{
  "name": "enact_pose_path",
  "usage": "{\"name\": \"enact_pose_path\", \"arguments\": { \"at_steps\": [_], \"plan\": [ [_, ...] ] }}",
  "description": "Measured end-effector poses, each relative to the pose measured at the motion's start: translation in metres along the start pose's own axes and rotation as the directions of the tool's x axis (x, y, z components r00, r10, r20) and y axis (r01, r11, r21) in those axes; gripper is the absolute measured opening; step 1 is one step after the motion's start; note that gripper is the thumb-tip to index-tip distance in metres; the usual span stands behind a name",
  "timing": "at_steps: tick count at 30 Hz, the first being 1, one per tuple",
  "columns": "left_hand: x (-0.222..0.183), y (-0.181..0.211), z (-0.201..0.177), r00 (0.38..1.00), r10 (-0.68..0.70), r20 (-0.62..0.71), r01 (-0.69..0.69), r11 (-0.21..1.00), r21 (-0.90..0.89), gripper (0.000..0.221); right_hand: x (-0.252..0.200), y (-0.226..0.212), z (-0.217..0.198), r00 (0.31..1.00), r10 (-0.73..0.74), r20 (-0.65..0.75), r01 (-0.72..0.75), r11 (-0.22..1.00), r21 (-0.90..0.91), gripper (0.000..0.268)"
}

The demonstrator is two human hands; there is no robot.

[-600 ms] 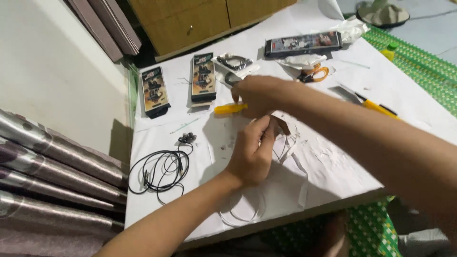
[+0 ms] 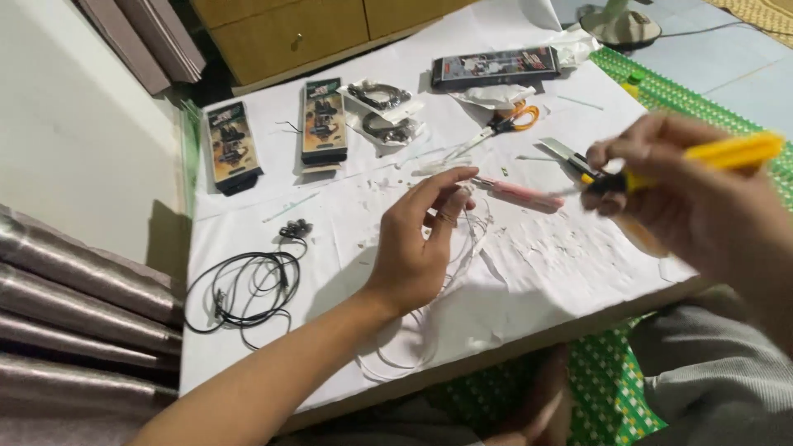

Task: The person sits on the floor repairing a white earphone cable. They cut the cable insulation with a utility knife, strip the insulation, twist the exposed wire strands, apply glue from a tube, and use a screwdriver while working on the earphone plug and wiring.

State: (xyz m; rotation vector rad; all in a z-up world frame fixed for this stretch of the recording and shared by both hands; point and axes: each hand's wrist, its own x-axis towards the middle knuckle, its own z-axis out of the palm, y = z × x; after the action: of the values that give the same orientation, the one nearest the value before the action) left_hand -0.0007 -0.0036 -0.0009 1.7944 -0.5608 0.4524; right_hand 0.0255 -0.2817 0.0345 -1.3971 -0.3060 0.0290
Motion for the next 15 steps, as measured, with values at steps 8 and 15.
{"name": "enact_pose_path", "arguments": {
  "at_steps": [8,15],
  "plan": [
    [-0.002,0.012,0.003,0.993,0.047,0.105,-0.044,0.999,-0.025,0.021,-0.028,0.008,0.01,0.992,0.1,0.082,-0.099,0.995,-0.014,0.017],
    [-0.007,0.018,0.006,0.982,0.017,0.188,-0.005,0.998,-0.063,0.025,-0.02,0.012,-0.007,0.994,0.038,0.1,-0.004,0.948,-0.318,0.021]
  ]
}}
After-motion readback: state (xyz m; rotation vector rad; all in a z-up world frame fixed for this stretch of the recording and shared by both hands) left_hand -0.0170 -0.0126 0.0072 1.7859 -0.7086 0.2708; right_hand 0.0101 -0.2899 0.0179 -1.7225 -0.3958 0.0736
